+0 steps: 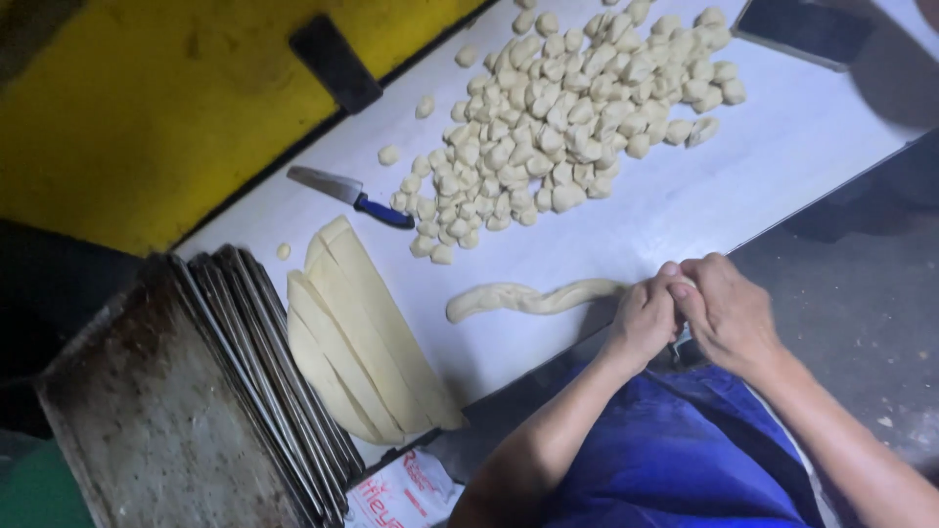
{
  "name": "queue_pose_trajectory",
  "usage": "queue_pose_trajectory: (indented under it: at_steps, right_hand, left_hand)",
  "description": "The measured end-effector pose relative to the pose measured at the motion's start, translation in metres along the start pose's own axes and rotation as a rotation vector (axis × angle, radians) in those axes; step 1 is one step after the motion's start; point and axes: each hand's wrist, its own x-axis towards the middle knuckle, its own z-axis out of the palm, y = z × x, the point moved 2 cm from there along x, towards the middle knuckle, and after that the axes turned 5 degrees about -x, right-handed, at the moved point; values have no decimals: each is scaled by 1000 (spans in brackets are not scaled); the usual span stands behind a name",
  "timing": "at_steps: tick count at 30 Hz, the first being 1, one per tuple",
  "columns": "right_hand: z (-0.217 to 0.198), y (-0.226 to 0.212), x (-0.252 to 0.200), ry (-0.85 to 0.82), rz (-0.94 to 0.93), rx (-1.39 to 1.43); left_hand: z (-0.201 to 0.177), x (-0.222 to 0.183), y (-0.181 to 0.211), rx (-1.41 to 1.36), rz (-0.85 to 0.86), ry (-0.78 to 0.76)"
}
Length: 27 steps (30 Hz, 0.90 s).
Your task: The person is portioning dough by rolling it into long strips and then pinching off small, uniform pieces by hand.
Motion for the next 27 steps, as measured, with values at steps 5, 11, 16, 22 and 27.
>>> queue_pose_trajectory:
  at_steps: [5,11,16,22,27]
  right_hand:
    - [2,-5,11,193,230,477]
    - [23,101,99,320,200,107]
    - [-46,18,49,-40,-25,358]
    - [-33,13,41,-95,-50,331]
    - [-14,17,43,29,-62,264]
  left_hand:
    - [7,0,6,-288,-109,51]
    - [30,-41,29,186,511,-257]
    - [-23,110,-72,509,478,88]
    - [-13,55,-16,-168,-92,-97]
    - [6,38,14,13,-105,75]
